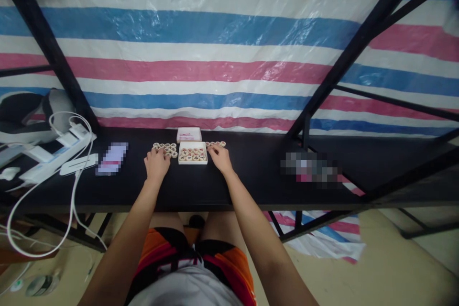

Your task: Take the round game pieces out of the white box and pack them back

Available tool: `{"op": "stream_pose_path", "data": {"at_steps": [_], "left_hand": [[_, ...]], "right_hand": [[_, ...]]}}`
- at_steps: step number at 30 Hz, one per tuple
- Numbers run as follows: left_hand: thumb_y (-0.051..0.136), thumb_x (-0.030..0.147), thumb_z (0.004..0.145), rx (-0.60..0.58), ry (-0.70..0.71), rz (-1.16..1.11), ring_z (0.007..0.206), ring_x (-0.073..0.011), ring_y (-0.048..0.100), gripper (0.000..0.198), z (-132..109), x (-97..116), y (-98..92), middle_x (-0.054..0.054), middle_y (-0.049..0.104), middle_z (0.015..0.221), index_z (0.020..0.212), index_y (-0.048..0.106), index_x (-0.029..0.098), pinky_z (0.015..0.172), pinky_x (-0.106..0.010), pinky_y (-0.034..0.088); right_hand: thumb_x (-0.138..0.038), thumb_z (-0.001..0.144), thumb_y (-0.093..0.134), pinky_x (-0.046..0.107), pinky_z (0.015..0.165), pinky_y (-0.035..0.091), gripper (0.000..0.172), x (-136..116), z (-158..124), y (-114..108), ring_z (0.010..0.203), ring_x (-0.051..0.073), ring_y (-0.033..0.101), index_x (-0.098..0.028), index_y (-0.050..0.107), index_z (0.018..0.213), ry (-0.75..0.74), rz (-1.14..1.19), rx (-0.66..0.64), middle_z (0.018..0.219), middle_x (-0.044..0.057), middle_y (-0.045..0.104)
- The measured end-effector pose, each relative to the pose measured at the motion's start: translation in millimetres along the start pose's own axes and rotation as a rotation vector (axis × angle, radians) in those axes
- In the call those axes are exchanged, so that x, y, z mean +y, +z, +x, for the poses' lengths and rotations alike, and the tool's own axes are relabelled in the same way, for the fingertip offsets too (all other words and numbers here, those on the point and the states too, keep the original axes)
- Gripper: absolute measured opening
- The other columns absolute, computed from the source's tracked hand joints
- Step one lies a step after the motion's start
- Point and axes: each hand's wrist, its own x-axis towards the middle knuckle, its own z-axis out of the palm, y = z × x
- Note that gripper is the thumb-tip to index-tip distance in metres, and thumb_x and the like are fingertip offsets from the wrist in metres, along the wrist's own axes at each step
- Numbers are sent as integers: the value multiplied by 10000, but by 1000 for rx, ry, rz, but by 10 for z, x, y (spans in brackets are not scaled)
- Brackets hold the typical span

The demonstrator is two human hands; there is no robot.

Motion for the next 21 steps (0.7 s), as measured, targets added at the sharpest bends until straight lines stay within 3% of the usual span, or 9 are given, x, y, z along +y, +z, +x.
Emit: {"op": "stream_pose_path", "data": {"at_steps": [7,11,15,18,21], "left_hand": [[497,234,803,-23,-40,-8,982,-328,565,235,29,-110,-4,-178,607,1020,989,619,158,797,-436,458],[521,211,779,25,5,-255,902,-252,600,156,87,-103,11,-118,643,942,884,627,167,812,-368,471],[533,278,792,-61,209,-530,789,-179,609,165,171,203,5,-50,666,886,875,637,180,773,-305,482],[543,240,782,-195,434,-443,838,-198,616,147,251,491,25,-57,682,876,845,663,184,792,-304,466],[530,194,780,-296,522,-235,823,-219,629,159,311,630,59,-75,697,833,794,688,187,784,-313,452]], "right_hand": [[-313,808,482,265,680,408,236,45,5,18,653,154,535,-195,675,743,6,-5,-8,716,20,642],[-326,819,481,263,664,404,243,51,4,28,636,152,519,-200,658,709,-1,-15,-11,691,13,623],[-335,829,470,264,663,399,260,49,6,39,630,148,514,-202,645,690,-16,-18,-18,685,10,613],[-332,828,463,265,669,402,260,48,11,45,643,150,525,-203,644,693,-28,-12,-19,699,12,619],[-343,827,458,262,660,404,268,42,12,45,634,150,520,-205,642,689,-24,-17,-14,671,9,604]]}}
